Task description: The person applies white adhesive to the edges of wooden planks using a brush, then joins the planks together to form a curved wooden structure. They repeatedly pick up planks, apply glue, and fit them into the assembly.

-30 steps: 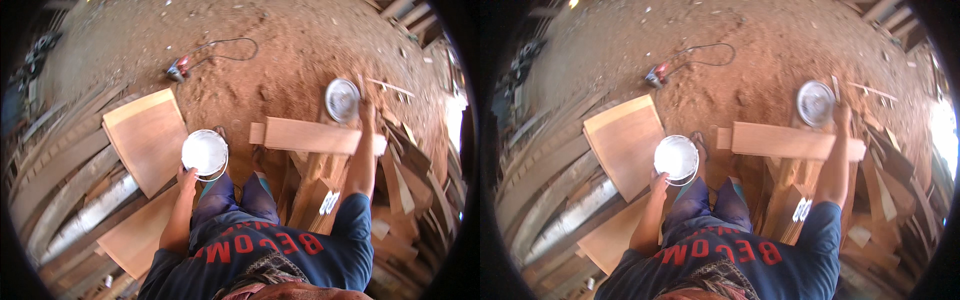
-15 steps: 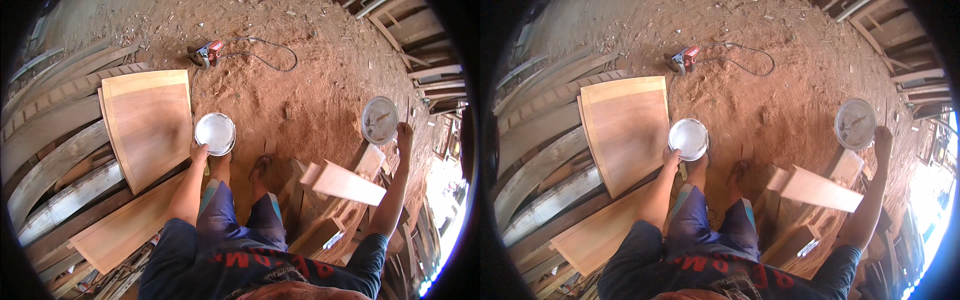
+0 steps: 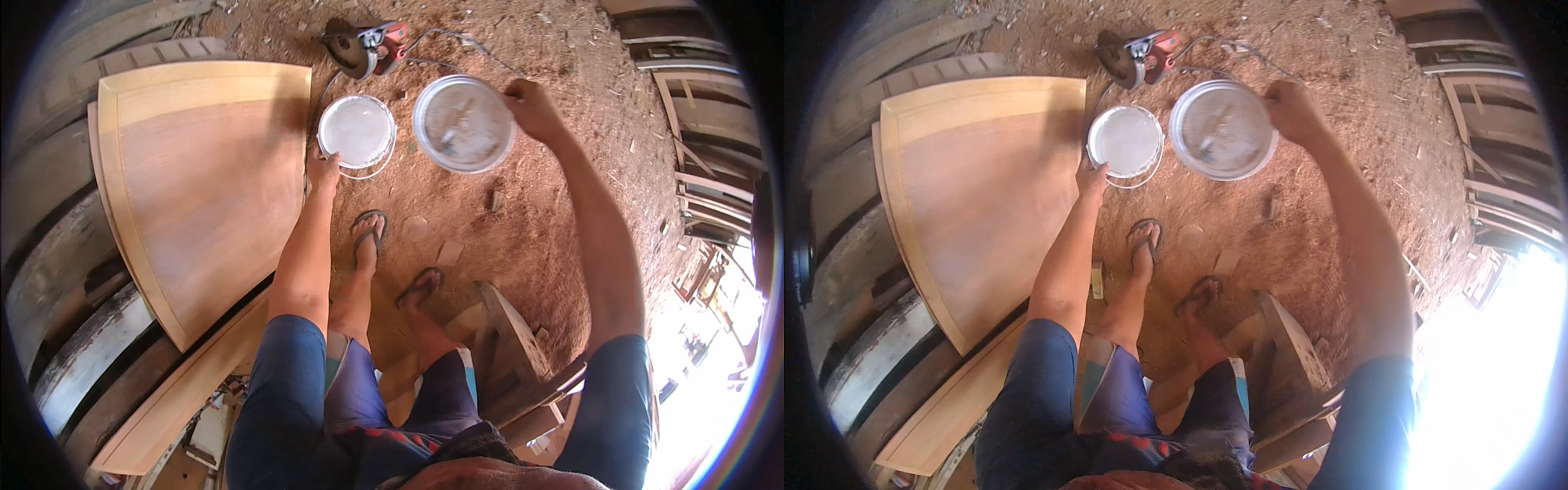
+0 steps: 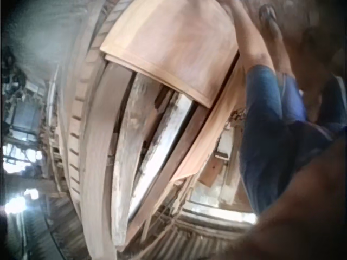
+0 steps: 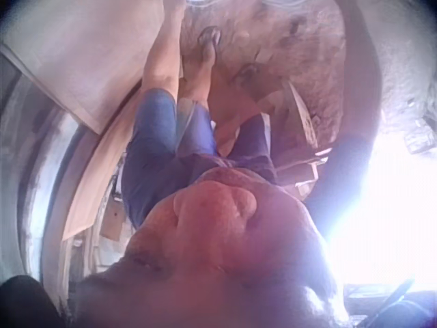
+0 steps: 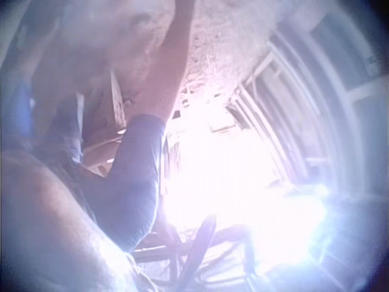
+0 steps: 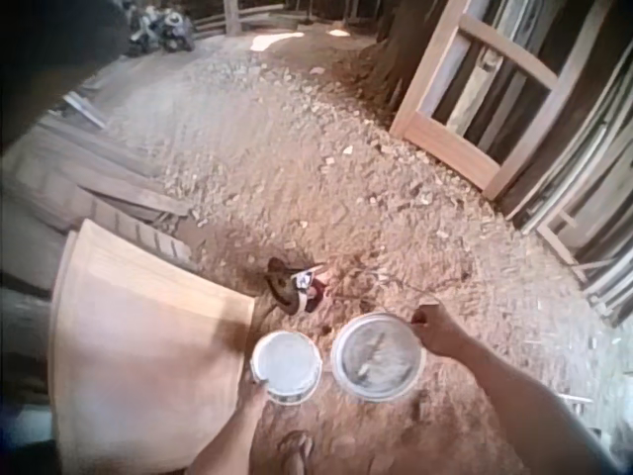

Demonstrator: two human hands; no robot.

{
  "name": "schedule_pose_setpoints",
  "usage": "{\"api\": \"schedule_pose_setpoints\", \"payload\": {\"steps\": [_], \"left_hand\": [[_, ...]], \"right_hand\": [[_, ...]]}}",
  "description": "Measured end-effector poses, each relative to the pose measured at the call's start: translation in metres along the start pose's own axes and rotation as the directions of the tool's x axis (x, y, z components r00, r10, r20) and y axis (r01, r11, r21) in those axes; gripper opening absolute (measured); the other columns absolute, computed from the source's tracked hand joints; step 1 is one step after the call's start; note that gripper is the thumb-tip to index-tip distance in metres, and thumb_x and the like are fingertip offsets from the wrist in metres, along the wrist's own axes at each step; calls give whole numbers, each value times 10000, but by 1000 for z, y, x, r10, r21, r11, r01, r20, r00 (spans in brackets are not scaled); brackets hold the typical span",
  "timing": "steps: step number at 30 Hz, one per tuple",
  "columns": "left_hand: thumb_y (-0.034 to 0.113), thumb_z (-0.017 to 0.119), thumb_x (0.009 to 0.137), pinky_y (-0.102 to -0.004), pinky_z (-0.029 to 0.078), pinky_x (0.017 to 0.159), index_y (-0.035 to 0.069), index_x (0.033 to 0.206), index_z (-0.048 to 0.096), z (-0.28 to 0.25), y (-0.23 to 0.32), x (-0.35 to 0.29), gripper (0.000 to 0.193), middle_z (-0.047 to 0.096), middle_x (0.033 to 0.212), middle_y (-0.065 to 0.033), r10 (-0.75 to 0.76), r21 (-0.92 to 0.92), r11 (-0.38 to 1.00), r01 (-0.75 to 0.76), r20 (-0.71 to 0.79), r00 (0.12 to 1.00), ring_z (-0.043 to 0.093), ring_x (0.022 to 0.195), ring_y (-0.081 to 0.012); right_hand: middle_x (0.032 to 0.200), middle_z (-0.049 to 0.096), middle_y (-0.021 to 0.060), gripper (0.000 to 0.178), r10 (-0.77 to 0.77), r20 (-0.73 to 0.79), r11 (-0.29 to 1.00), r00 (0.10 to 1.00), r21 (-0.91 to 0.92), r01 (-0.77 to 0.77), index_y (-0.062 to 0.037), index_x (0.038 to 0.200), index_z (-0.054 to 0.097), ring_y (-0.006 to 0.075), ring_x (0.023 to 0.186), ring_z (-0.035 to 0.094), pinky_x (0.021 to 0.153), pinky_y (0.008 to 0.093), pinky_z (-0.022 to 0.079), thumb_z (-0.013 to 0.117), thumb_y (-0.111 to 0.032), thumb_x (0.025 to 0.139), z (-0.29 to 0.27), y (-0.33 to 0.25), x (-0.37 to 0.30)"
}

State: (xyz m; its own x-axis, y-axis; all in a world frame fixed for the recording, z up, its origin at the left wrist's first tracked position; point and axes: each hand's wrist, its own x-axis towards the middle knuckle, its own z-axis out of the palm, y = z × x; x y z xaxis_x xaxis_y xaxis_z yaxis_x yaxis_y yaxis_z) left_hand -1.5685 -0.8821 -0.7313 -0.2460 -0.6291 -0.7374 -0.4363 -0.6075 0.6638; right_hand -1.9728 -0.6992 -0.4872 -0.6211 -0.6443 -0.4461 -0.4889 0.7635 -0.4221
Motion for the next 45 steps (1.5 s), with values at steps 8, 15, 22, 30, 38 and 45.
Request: {"api": "schedule_pose_setpoints", "payload": {"steps": [8, 15, 22, 30, 38, 45], "left_hand": [[305, 780, 897, -330, 555, 875, -2, 1513, 411, -89, -24, -71, 781, 659, 1245, -137, 39, 442, 888, -127, 201, 979, 656, 1033, -179], [229, 754, 881, -384, 544, 854, -22, 1412, 520, -214, -97, -240, 632, 699, 1149, -169, -374, 678, 682, 273, 3, 927, 685, 995, -254], [268, 767, 849, -371, 550, 864, 40, 1392, 579, -247, -131, -348, 618, 702, 1130, -197, -658, 485, 609, 628, -133, 741, 685, 1001, -251], [454, 592, 995, -409, 493, 999, 11, 1387, 592, -232, -91, -408, 592, 665, 1296, -194, -824, 259, 567, 782, 186, 536, 629, 1193, -288], [463, 598, 1000, -385, 508, 996, 14, 1366, 593, -207, 112, -424, 579, 679, 1273, -174, -210, 717, 694, -63, 284, 935, 653, 1175, -263], [208, 660, 977, -366, 496, 988, 37, 1234, 631, -84, 471, -491, 310, 677, 1186, -110, 606, 142, 640, -756, 511, 609, 646, 1068, -199]], "right_hand": [[1016, 724, 251, 252, 159, 39, 961, 987, 222, -163, -67, 996, 746, 419, 1000, 696, 894, 506, 549, 580, -194, 856, 209, -55, 54], [1126, 700, 229, 297, 193, 21, 969, 981, 155, -194, -58, 1119, 711, 418, 1059, 674, 924, 507, 537, 610, -215, 887, 237, -84, 37], [1302, 546, 275, 654, -212, -16, 968, 977, 135, 212, -31, 1472, 458, 418, 1298, 478, 1079, 499, 447, 702, -196, 888, 229, -100, -13], [1326, 532, 324, 657, 19, 115, 957, 993, 286, -52, 39, 1442, 405, 506, 1248, 503, 1094, 529, 427, 678, -224, 905, 222, -127, -184], [1087, 678, 269, 283, 19, 505, 994, 863, 83, -70, -38, 1058, 669, 439, 1046, 655, 892, 569, 520, 590, -262, 905, 151, -115, -486], [949, 711, 240, 257, 62, 413, 990, 909, 90, -108, -32, 775, 718, 409, 874, 684, 757, 513, 562, 614, -256, 847, 123, -79, -608]]}}
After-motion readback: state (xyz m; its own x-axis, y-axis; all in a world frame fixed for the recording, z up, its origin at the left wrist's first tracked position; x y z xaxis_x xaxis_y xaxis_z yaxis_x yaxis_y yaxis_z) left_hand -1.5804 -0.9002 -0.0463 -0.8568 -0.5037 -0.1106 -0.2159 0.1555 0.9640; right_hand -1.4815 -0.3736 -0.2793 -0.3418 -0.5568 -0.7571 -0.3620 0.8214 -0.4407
